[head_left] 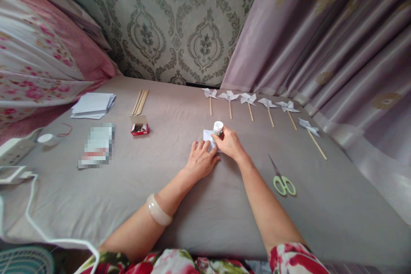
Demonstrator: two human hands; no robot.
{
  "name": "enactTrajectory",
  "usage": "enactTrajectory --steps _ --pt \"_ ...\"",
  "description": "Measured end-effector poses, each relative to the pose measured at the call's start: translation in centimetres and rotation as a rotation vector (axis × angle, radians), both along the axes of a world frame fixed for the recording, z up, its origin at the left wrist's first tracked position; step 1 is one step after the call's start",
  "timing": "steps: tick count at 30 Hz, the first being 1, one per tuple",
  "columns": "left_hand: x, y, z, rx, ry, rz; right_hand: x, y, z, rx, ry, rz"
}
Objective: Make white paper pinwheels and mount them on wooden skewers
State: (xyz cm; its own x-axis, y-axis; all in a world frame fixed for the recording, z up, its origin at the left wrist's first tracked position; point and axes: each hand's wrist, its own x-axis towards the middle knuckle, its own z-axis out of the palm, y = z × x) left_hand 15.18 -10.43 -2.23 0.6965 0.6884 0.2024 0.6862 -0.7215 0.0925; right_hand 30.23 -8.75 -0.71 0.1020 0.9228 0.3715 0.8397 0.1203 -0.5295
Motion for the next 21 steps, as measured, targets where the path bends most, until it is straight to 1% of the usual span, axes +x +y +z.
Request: enactTrajectory --steps 5,10,15,19,21 --pt "0.0 0.0 0.2 -0.013 -0.007 0.006 0.2 -0.1 0.2 -0.010 0.011 -0.035" --pt "0.0 0.1 0.3 -0.021 -0.004 -0.003 0.3 -0.3 0.4 -0.048 0.016 0.014" --pt "-0.1 0.1 0.2 -0.024 -0.021 -0.013 0.6 -0.2 0.4 -0.049 0.025 -0.030" --pt "0.0 0.1 0.1 -0.021 -0.014 -0.011 1.0 -0.3 0.4 -0.079 0.040 0.035" --pt "0.0 0.0 0.1 -0.021 -0.008 -0.008 1.0 -0.2 0.4 -0.070 0.055 0.035"
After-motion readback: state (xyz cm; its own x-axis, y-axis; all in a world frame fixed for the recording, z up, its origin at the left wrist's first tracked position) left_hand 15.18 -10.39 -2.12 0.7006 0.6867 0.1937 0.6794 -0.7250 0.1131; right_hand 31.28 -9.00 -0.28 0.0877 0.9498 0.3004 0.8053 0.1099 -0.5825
